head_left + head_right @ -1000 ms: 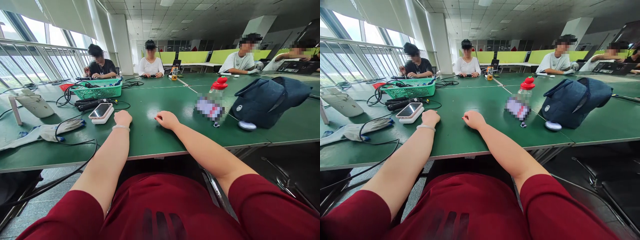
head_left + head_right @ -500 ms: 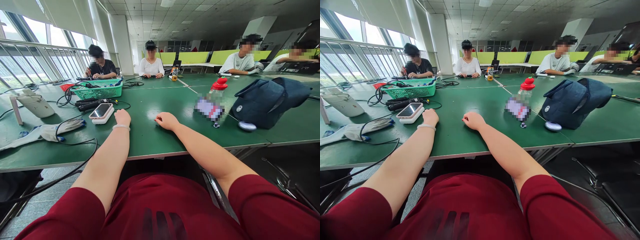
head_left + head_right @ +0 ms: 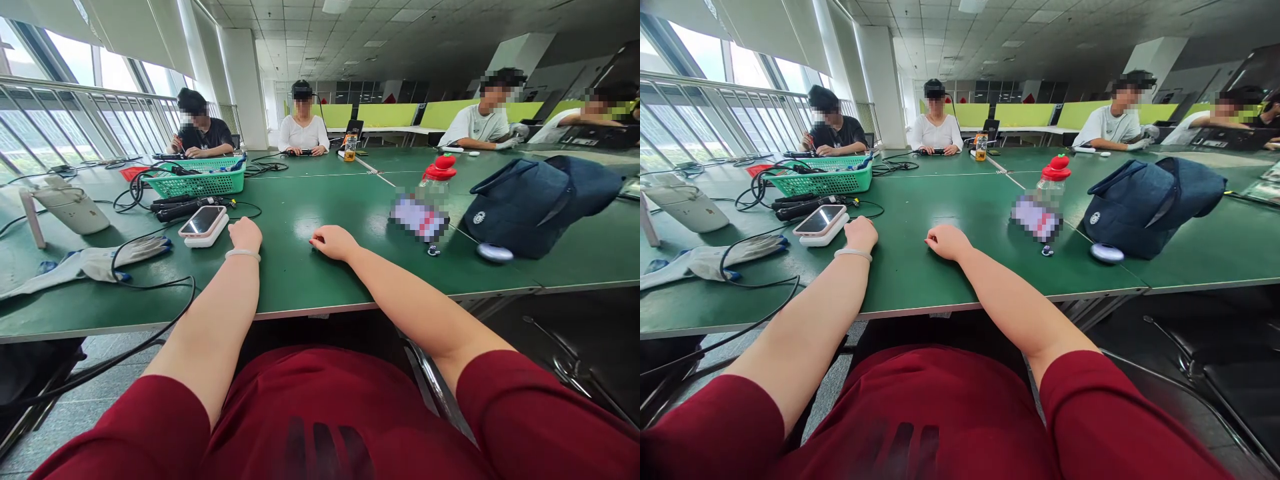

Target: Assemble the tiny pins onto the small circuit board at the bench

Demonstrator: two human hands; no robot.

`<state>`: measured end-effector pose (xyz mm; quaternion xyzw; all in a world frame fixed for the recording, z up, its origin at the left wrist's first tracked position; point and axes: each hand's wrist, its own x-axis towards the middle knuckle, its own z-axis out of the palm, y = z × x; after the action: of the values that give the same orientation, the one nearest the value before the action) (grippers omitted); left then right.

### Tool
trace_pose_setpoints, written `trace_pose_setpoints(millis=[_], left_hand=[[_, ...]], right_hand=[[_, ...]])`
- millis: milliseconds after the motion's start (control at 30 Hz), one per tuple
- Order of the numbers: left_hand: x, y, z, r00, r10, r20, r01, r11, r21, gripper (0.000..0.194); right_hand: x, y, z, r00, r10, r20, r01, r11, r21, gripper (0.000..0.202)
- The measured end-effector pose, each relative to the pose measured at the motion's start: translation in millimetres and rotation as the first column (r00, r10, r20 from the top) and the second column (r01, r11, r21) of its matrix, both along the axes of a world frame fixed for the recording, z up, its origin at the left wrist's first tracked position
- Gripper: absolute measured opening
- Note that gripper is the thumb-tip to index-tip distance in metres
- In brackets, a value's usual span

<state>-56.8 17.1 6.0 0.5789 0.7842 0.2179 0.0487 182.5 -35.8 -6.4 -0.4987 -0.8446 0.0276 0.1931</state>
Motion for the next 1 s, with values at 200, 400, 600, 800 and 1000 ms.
trace_pose_setpoints(millis=[200,400,600,800,1000], left_hand=[[-5.1,0.5,-2.6,0.999,0.027,0.032,-0.030,0.994,0.105,0.042],[-13.2,4.5,-6.3,0.984,-0.027,0.175,-0.008,0.980,0.197,0.043],[-16.1,12.3,-7.1,0.986,-0.036,0.164,0.018,0.993,0.115,0.040],[-6.3,22.6,-17.5,0.947,-0.271,0.170,0.258,0.961,0.097,0.037],[41.0,4.5,-19.9,0.580,-0.629,0.518,0.673,0.728,0.129,0.032]], right_hand=[[0.4,1.2,-1.6,1.000,0.003,0.009,-0.003,1.000,-0.004,0.024],[1.0,2.8,-3.2,1.000,0.011,0.008,-0.011,1.000,0.001,0.024],[0.4,1.8,-3.8,1.000,0.019,0.011,-0.018,1.000,-0.012,0.024],[-0.3,2.5,-3.7,0.999,0.023,0.026,-0.023,0.999,-0.025,0.024],[-1.3,5.0,-5.2,1.000,0.005,0.003,-0.005,1.000,-0.014,0.026]])
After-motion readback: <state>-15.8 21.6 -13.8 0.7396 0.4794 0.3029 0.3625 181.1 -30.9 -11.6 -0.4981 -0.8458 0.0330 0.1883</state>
